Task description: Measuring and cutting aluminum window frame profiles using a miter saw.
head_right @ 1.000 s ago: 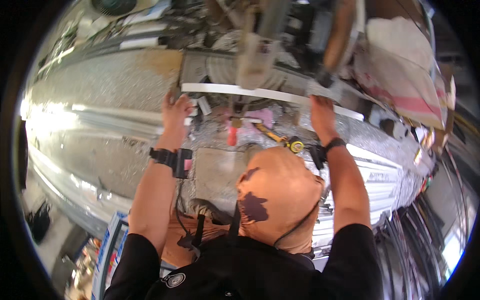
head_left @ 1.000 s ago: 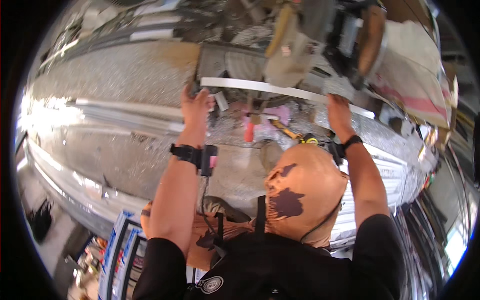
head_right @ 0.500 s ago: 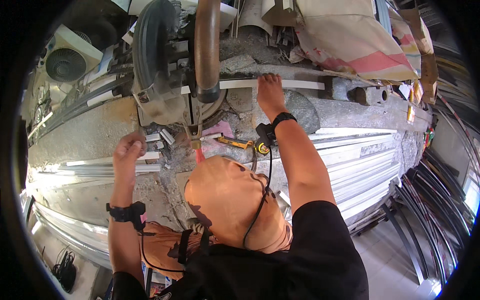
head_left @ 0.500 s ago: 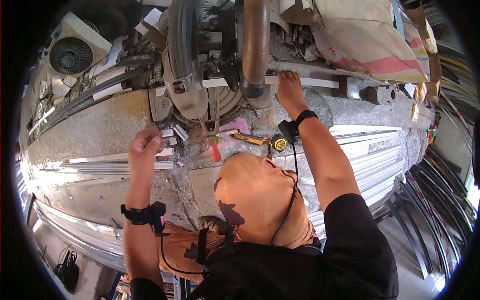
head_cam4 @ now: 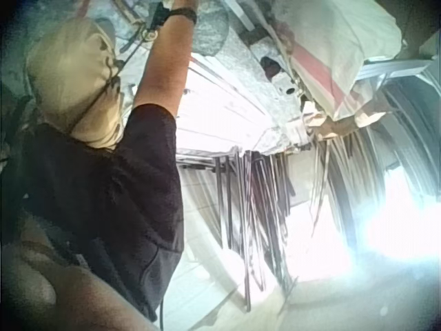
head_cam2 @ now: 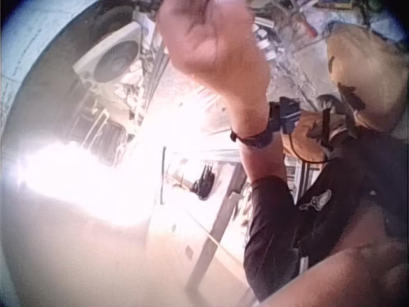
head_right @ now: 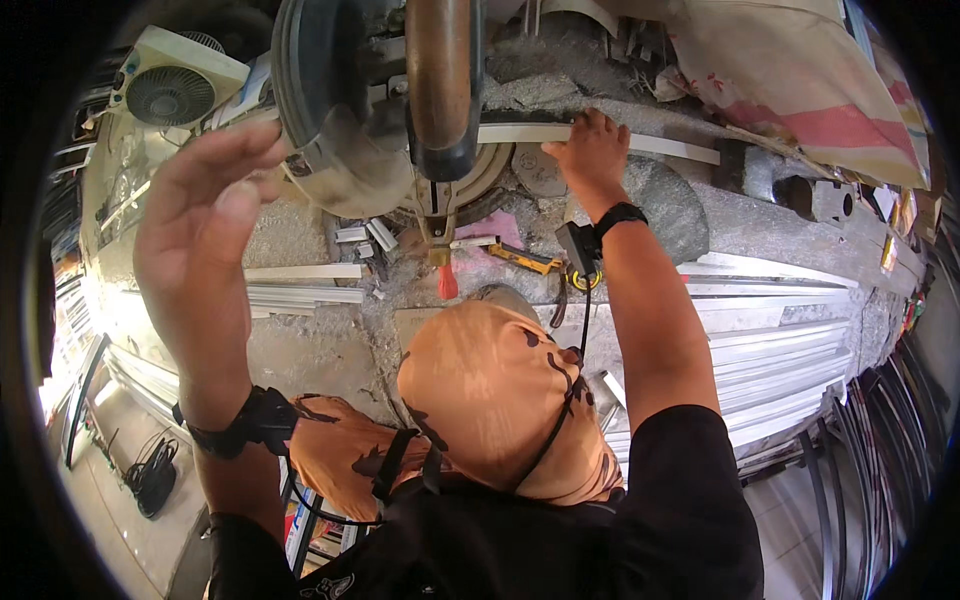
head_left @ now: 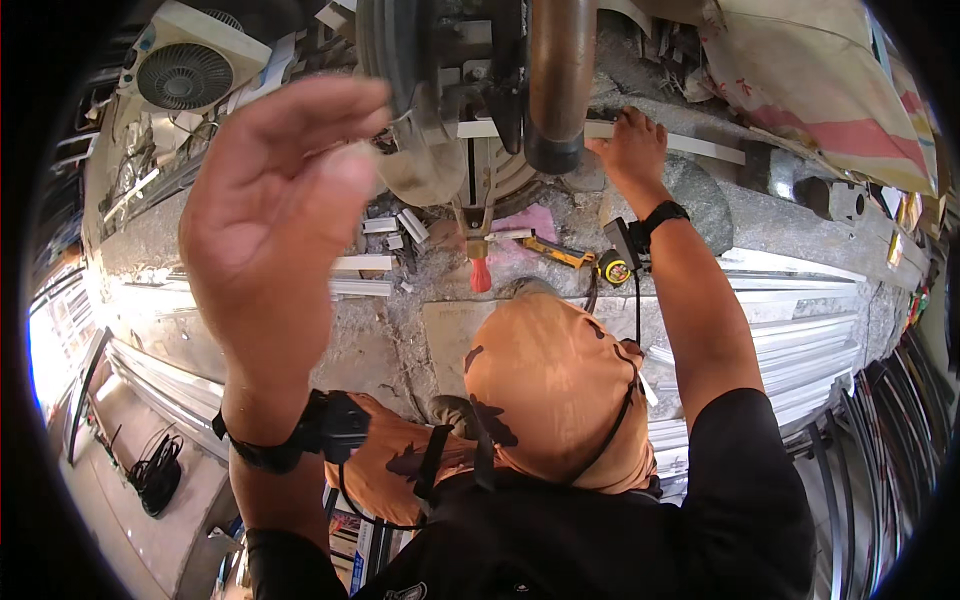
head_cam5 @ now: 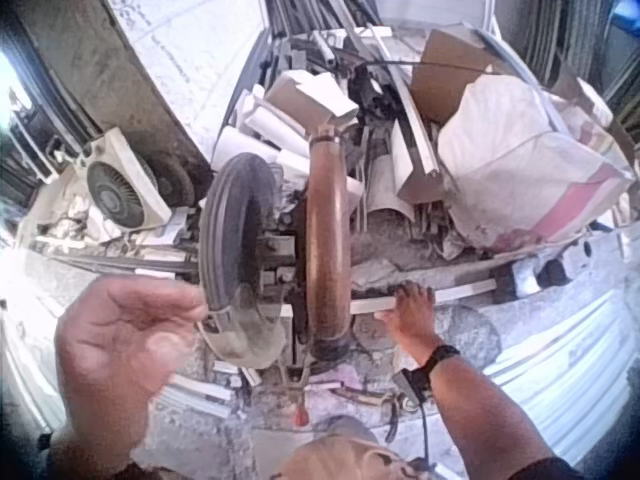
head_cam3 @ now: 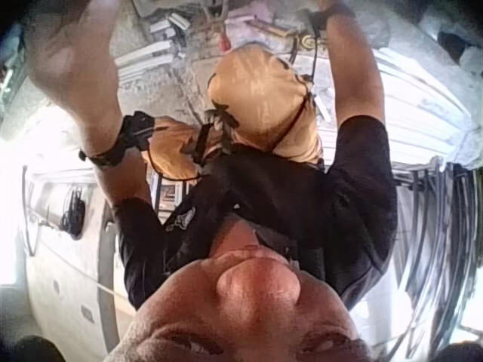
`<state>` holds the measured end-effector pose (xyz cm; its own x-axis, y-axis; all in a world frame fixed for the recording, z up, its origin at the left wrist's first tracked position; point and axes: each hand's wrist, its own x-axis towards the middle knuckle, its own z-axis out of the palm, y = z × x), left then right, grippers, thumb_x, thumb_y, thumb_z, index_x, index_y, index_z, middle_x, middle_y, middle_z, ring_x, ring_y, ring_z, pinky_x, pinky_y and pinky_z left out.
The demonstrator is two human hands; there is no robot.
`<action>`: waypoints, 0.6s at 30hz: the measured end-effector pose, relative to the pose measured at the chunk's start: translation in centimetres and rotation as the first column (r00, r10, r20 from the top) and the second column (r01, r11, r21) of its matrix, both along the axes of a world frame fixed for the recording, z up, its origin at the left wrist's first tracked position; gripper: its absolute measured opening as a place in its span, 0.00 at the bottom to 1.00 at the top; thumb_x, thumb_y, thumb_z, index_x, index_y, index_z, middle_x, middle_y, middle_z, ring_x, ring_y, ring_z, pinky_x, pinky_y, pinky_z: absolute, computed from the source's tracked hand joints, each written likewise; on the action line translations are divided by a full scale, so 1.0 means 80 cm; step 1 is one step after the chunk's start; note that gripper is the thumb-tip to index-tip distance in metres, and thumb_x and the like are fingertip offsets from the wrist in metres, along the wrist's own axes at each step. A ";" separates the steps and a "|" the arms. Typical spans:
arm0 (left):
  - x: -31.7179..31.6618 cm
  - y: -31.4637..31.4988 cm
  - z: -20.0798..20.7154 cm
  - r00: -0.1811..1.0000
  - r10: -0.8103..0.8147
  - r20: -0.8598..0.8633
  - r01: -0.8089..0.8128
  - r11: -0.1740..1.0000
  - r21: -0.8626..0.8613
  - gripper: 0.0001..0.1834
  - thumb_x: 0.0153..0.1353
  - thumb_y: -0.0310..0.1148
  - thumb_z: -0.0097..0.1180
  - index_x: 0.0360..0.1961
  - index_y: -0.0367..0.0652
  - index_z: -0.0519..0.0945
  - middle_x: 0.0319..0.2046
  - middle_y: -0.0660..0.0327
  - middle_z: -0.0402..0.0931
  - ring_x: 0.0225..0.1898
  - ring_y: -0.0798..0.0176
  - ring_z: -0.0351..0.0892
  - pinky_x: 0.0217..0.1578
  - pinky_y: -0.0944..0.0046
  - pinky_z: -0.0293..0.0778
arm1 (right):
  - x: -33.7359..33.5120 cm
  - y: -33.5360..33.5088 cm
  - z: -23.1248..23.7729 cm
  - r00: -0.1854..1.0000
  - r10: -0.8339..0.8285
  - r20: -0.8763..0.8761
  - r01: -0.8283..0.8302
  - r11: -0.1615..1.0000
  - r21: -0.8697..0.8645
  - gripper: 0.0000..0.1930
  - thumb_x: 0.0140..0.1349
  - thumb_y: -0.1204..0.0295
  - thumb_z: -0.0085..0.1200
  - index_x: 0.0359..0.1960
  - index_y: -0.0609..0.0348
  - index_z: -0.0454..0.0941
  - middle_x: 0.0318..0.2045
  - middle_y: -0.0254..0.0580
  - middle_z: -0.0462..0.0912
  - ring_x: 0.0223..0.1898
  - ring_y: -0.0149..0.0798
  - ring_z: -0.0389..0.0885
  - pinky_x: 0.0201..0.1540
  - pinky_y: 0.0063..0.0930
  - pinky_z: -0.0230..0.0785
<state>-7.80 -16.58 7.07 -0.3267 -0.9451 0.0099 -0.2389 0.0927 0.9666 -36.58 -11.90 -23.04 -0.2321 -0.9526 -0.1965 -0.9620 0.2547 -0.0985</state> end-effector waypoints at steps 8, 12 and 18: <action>-0.105 -0.041 0.005 0.995 -0.031 0.092 0.046 0.985 -0.169 0.19 0.59 0.23 0.54 0.53 0.32 0.76 0.47 0.49 0.80 0.48 0.57 0.81 0.53 0.59 0.74 | -0.009 0.000 -0.001 0.998 -0.021 0.059 0.021 1.000 -0.004 0.27 0.55 0.48 0.62 0.49 0.53 0.83 0.54 0.43 0.77 0.60 0.47 0.72 0.65 0.49 0.55; -0.152 -0.046 0.000 0.966 -0.063 0.249 0.036 0.993 0.112 0.27 0.60 0.36 0.56 0.55 0.26 0.68 0.45 0.46 0.77 0.44 0.53 0.80 0.52 0.54 0.75 | -0.007 0.005 0.000 0.996 -0.047 0.071 0.053 0.995 -0.082 0.26 0.54 0.48 0.62 0.47 0.54 0.83 0.52 0.43 0.78 0.57 0.47 0.74 0.64 0.50 0.58; -0.168 -0.086 -0.055 0.959 -0.261 0.112 0.239 0.955 0.175 0.14 0.61 0.33 0.55 0.45 0.37 0.81 0.37 0.51 0.82 0.41 0.54 0.82 0.44 0.58 0.77 | -0.012 0.004 -0.010 1.000 0.023 0.010 -0.022 0.995 -0.100 0.24 0.55 0.50 0.61 0.47 0.54 0.83 0.52 0.41 0.78 0.57 0.46 0.75 0.65 0.51 0.58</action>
<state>-21.28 -23.42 2.69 -0.5410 -0.8187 -0.1926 -0.3548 0.0145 0.9348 -37.54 -11.60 -23.87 -0.2086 -0.9726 -0.1025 -0.9661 0.2213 -0.1332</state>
